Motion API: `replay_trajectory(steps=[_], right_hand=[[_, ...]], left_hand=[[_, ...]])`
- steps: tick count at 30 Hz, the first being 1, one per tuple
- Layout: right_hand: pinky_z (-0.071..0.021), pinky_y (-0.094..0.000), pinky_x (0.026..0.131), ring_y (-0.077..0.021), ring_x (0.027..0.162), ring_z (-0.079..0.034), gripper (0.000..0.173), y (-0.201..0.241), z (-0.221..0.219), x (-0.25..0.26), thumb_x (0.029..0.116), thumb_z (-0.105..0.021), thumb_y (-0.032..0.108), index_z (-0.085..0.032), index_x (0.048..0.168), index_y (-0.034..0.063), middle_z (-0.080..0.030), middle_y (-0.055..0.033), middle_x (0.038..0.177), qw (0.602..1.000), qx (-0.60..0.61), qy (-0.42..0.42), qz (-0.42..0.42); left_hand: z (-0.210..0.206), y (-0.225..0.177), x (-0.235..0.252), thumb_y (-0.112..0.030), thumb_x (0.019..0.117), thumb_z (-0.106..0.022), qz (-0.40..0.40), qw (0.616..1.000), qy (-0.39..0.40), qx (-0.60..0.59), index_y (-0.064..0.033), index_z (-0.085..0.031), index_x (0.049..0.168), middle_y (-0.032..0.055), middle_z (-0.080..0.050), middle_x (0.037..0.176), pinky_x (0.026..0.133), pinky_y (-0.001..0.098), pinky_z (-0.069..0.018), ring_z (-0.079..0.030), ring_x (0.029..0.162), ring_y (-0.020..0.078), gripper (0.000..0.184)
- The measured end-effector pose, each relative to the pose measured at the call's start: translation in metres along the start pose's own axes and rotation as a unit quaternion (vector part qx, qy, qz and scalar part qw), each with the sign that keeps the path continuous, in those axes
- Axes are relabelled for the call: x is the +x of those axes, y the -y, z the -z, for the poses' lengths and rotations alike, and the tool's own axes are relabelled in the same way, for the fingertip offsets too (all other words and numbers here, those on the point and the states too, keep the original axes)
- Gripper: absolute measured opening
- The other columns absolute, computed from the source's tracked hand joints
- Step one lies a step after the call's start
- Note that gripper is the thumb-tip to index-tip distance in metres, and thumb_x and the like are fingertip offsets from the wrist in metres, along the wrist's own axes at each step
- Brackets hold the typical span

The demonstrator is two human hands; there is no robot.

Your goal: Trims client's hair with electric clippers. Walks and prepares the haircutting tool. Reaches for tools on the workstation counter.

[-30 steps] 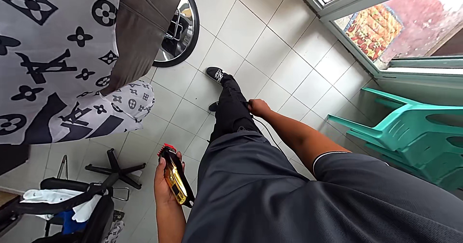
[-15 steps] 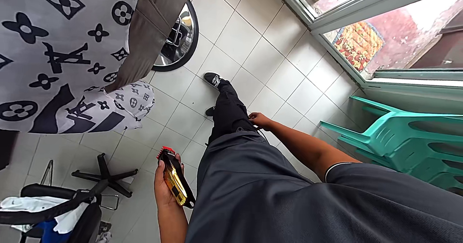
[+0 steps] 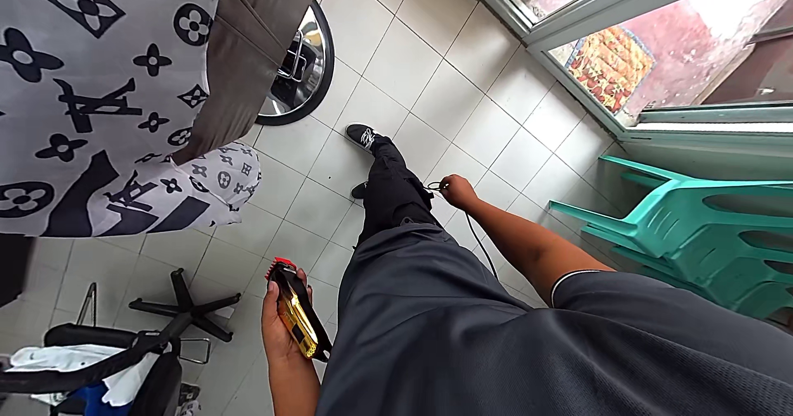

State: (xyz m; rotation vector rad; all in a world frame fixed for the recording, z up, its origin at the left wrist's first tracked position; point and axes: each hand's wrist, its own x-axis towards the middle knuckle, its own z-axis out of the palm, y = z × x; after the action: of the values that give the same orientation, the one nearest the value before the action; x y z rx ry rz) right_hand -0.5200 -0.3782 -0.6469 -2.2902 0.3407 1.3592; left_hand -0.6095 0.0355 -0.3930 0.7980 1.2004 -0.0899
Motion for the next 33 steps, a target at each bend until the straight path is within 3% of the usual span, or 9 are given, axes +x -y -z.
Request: replay_trajectory(steps=[5,9,12,18,19,21,25,29,33], right_hand=[[-0.0466,-0.0703,0.095,-0.0434,0.111,-0.066,0.033,-0.02,-0.007,0.025,0.0989,-0.066,0.035,-0.075,0.114,0.0071,-0.071,-0.0228,0.112,0.997,0.013,0.051,-0.051],[-0.0516,-0.0654,0.091,-0.0379,0.1,-0.07,0.022,-0.025,-0.017,0.034,0.0933,-0.07,0.02,-0.076,0.11,0.0067,-0.074,-0.0188,0.105,0.994,0.033,0.095,-0.052],[-0.0587,-0.054,0.081,-0.0327,0.092,-0.071,0.026,-0.025,-0.012,0.028,0.0924,-0.07,0.003,-0.068,0.118,-0.0004,-0.071,-0.0199,0.108,0.97,0.194,0.123,-0.077],[-0.0559,-0.046,0.086,-0.0302,0.104,-0.065,0.047,-0.013,0.104,-0.011,0.1018,-0.055,0.013,-0.046,0.147,0.0051,-0.059,-0.0209,0.13,0.891,0.414,-0.061,-0.178],[-0.0553,-0.0394,0.079,-0.0224,0.091,-0.063,0.04,-0.015,0.127,-0.014,0.1021,-0.058,0.021,-0.054,0.138,0.0054,-0.062,-0.0141,0.115,0.881,0.423,-0.093,-0.191],[-0.0459,-0.026,0.057,-0.0069,0.057,-0.044,0.032,-0.013,0.167,-0.021,0.1024,-0.061,0.035,-0.063,0.118,0.0075,-0.047,0.003,0.077,0.899,0.378,-0.119,-0.189],[-0.0537,-0.0356,0.068,-0.0115,0.068,-0.057,0.026,0.035,0.23,-0.062,0.1057,-0.057,0.022,-0.071,0.116,0.0027,-0.065,-0.0066,0.091,0.971,0.234,-0.034,0.045],[-0.059,-0.0264,0.066,-0.0068,0.074,-0.067,0.022,0.107,0.211,-0.112,0.102,-0.051,0.014,-0.07,0.109,0.0059,-0.071,0.0014,0.092,0.886,0.373,0.098,0.258],[-0.0571,-0.0237,0.068,-0.0055,0.073,-0.065,0.022,0.129,0.176,-0.121,0.1032,-0.053,0.011,-0.072,0.11,0.0033,-0.071,0.0003,0.09,0.828,0.4,0.184,0.348]], left_hand=[[-0.003,-0.002,0.003,-0.026,0.1123,-0.026,0.006,1.0,0.009,0.006,-0.0095,-0.053,0.124,0.01,-0.074,0.106,0.065,0.0272,-0.0638,-0.076,0.088,0.0159,0.034],[-0.005,-0.002,0.005,-0.026,0.1123,-0.026,0.006,1.0,0.013,-0.009,-0.0081,-0.053,0.122,0.0112,-0.074,0.107,0.066,0.0278,-0.0642,-0.076,0.09,0.0173,0.034],[-0.003,0.0,0.005,-0.026,0.1114,-0.028,0.008,1.0,0.021,-0.013,-0.0081,-0.052,0.123,0.0113,-0.073,0.108,0.066,0.0274,-0.0641,-0.076,0.091,0.0169,0.033],[-0.001,-0.001,0.007,-0.027,0.1121,-0.027,0.016,1.0,0.017,-0.002,-0.0086,-0.053,0.124,0.0105,-0.074,0.106,0.065,0.0276,-0.0639,-0.076,0.088,0.0166,0.034],[-0.002,0.0,0.01,-0.027,0.112,-0.027,0.019,1.0,0.023,0.006,-0.0091,-0.054,0.123,0.0096,-0.074,0.106,0.066,0.0271,-0.0637,-0.076,0.088,0.0159,0.034],[-0.007,-0.001,0.017,-0.025,0.1118,-0.028,0.024,0.999,0.041,0.027,-0.0102,-0.053,0.125,0.0085,-0.074,0.107,0.067,0.0272,-0.0638,-0.075,0.09,0.0156,0.032],[-0.046,-0.005,0.036,-0.022,0.1082,-0.032,0.038,0.988,0.127,0.077,-0.0097,-0.049,0.131,0.0085,-0.072,0.11,0.07,0.0281,-0.0637,-0.074,0.094,0.0161,0.031],[-0.102,0.011,0.07,-0.035,0.0977,-0.059,0.093,0.937,0.326,0.081,-0.0136,-0.052,0.14,0.0123,-0.064,0.138,0.068,0.0255,-0.0612,-0.073,0.094,0.0154,0.048],[-0.164,0.037,0.081,-0.041,0.0968,-0.062,0.18,0.876,0.44,0.083,-0.0143,-0.056,0.133,0.0119,-0.069,0.13,0.068,0.0235,-0.0601,-0.074,0.094,0.0149,0.045]])
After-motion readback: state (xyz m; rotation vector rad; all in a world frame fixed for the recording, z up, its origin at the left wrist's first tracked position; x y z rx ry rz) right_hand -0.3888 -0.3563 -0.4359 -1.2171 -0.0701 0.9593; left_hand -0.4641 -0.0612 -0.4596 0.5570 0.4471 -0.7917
